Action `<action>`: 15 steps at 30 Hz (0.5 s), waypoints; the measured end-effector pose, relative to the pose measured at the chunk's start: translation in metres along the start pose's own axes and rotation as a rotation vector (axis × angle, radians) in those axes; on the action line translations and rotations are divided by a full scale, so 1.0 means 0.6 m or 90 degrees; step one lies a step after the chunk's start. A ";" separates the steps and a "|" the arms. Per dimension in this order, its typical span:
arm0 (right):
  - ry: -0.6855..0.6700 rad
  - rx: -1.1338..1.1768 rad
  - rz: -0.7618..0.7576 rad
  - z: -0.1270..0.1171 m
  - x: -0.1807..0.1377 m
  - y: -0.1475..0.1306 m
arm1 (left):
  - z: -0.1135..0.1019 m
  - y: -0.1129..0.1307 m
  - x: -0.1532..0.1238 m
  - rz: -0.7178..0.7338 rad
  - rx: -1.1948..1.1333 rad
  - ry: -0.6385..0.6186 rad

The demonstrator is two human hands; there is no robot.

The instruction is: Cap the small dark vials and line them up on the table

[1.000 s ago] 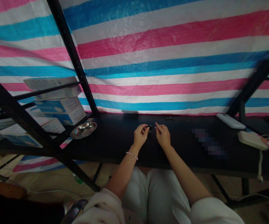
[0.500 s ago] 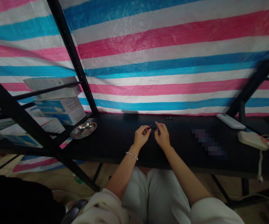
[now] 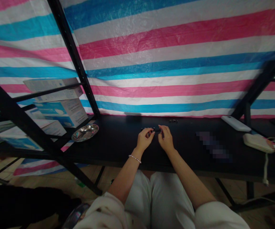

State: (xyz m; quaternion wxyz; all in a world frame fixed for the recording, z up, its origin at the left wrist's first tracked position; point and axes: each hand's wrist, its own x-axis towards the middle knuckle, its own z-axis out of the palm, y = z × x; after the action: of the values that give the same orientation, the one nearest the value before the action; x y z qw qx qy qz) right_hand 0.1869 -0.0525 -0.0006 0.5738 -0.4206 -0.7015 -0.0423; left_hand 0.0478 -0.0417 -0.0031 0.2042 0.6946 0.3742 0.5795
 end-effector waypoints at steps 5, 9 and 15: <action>0.004 0.009 -0.006 -0.001 0.001 -0.002 | 0.000 -0.001 0.000 -0.003 0.004 -0.002; -0.021 0.012 0.002 -0.005 0.001 -0.009 | -0.001 0.000 0.001 -0.013 0.004 0.012; -0.063 0.028 0.019 -0.006 -0.002 -0.013 | -0.002 0.005 0.002 -0.030 -0.020 0.025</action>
State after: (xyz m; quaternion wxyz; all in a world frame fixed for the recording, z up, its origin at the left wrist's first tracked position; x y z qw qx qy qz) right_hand 0.1845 -0.0603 0.0029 0.5482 -0.4199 -0.7233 0.0021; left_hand 0.0475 -0.0430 0.0002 0.2211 0.6707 0.3853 0.5941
